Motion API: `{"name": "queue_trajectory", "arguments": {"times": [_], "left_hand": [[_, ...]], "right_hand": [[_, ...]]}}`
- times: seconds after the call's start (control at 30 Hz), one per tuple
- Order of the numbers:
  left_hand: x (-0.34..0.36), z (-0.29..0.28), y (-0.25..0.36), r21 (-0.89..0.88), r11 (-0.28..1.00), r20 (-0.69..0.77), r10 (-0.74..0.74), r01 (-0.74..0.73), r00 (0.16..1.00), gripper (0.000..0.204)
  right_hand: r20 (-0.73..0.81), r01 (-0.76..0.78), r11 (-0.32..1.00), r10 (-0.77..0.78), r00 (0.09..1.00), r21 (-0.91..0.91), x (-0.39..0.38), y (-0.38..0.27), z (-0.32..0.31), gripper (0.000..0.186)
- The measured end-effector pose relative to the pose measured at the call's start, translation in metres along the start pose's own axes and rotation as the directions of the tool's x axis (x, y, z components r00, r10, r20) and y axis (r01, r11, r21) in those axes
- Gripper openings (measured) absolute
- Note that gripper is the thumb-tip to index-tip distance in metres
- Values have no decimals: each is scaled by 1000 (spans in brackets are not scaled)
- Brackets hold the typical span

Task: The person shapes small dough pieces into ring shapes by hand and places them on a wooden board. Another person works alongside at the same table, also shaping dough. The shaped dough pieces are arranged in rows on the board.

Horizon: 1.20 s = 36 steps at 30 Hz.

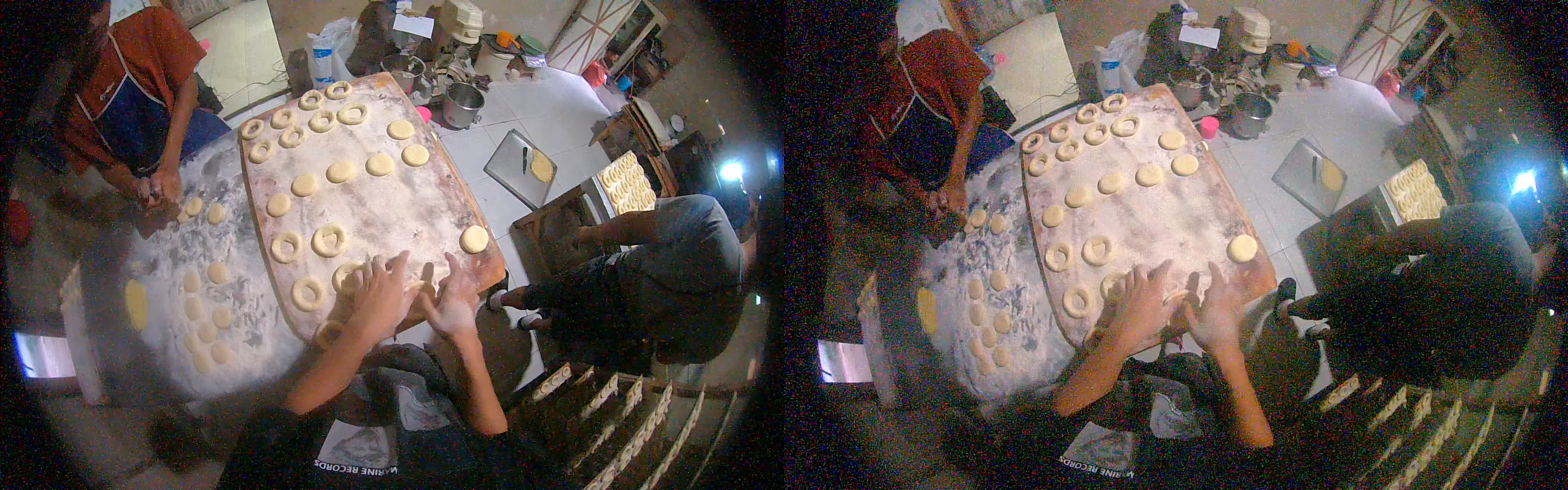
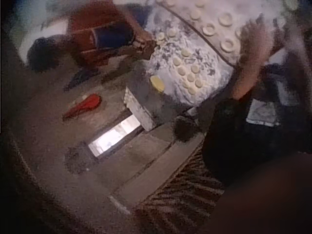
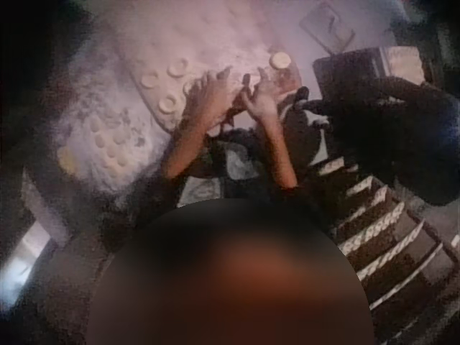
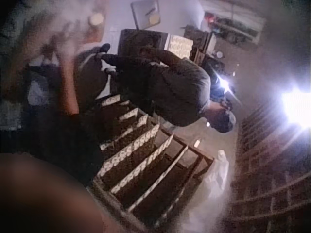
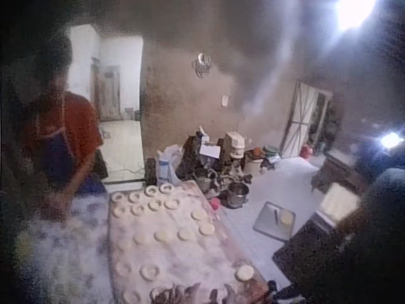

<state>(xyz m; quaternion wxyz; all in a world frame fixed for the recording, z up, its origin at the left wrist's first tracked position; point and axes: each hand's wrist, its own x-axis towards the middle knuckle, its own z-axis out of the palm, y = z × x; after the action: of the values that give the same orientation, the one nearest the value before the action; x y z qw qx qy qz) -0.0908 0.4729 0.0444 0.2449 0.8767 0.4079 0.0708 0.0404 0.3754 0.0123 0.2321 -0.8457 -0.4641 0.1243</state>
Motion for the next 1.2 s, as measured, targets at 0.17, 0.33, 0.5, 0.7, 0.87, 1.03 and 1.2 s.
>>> {"name": "queue_trajectory", "arguments": {"times": [0.17, 0.33, 0.5, 0.7, 0.87, 1.03, 1.2], "left_hand": [[0, 7, 0, 4, 998, 35, 65, -65, 997, 63], [1, -1, -2, -18, 995, 52, 102, -101, 993, 62], [-17, -23, -9, -114, 992, 94, 70, -59, 993, 59], [-91, -20, -81, -302, 952, -246, -38, -40, 969, 48], [-183, -57, -150, -574, 814, -255, -277, 85, 927, 35], [-275, -78, -222, -646, 635, -266, -707, 423, 655, 26], [-299, -95, -266, -488, 759, -441, -641, 431, 628, 23]], "right_hand": [[76, 20, 1000, -19, 997, -14, 0, 1, -2, 73], [-165, 117, 993, -114, 980, 9, 27, 40, -3, 51], [-225, -131, 928, 53, 973, -348, 93, 93, -4, 43], [-32, -93, 974, 88, 996, -206, 139, 106, 5, 55], [-87, 106, 752, -64, 994, 650, 128, 137, 8, 54], [349, 67, 672, -465, 814, 738, 15, -130, 64, 45], [608, 369, 732, -681, 408, 572, -71, -244, 172, 44]]}}
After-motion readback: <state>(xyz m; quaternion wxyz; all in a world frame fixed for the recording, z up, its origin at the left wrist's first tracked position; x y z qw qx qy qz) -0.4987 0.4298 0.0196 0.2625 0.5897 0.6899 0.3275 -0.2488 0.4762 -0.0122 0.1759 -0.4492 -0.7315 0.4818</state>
